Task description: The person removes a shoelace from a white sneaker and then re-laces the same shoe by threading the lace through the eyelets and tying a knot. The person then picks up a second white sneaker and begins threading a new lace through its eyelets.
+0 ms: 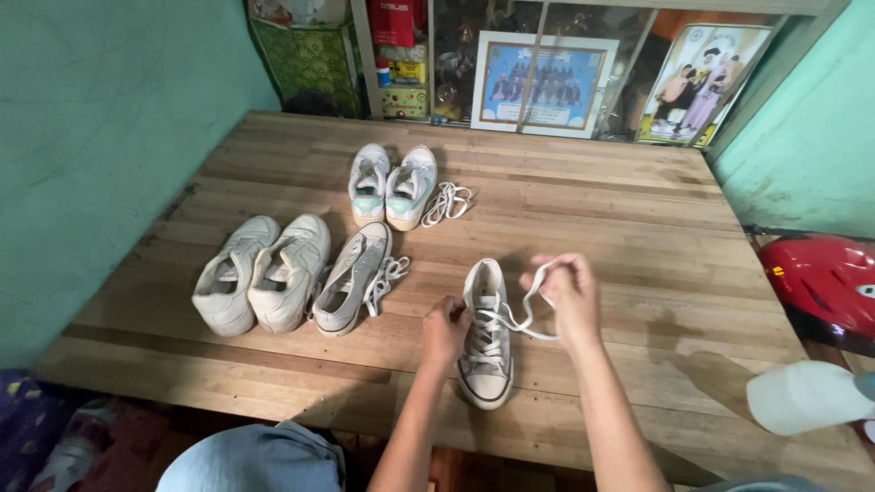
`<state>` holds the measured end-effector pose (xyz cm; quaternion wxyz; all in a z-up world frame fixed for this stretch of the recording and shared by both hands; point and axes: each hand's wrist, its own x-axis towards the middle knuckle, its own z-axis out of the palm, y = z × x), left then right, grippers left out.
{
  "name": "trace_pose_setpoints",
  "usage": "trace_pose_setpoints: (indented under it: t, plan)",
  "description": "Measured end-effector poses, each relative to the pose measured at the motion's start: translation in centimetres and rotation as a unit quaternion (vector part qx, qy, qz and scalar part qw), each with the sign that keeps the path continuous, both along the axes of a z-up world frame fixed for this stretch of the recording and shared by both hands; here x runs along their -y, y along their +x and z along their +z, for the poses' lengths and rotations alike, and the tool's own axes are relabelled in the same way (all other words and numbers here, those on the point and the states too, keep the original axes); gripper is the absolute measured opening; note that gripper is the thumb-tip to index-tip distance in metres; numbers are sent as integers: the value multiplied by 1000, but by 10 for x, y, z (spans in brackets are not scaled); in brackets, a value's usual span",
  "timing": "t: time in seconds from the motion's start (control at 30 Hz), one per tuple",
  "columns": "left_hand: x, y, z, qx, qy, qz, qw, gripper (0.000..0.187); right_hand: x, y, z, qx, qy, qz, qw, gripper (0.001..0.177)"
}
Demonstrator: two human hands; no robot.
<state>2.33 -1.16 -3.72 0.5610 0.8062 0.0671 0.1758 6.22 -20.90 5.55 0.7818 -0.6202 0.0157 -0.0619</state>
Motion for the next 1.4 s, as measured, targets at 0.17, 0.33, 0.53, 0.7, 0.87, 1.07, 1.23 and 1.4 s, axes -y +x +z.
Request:
trace_pose_setpoints:
  t: [0.17,0.33,0.53,0.7,0.87,1.07,1.23,1.4]
  plan:
    - [-2,4,-10,-8,-17,-16,1000,17,-20,3,-43,26,-48,99,994,5]
    - [-3,5,-18,12,-72,-32,997,14,-41,2,-64,87,-243,88,962,13]
    - [-5,5,-16,-3,-105,-44,994,14,-60,-6,-58,93,-377,37,921,12]
    - [-5,4,-11,-4,-115,-47,992,15,-63,-9,-54,107,-396,45,911,12]
    - [-5,2,-9,-18,-108,-40,993,16,-63,-10,-54,118,-415,48,901,10]
    - [-5,3,-10,0,-100,-37,994,16,-66,-10,-56,143,-414,29,898,10]
    - [-5,4,-11,-4,-131,-53,990,17,-68,-10,-60,121,-349,38,929,10]
    - [-6,7,-17,-11,-107,-24,994,14,-71,-12,-63,162,-384,29,909,9]
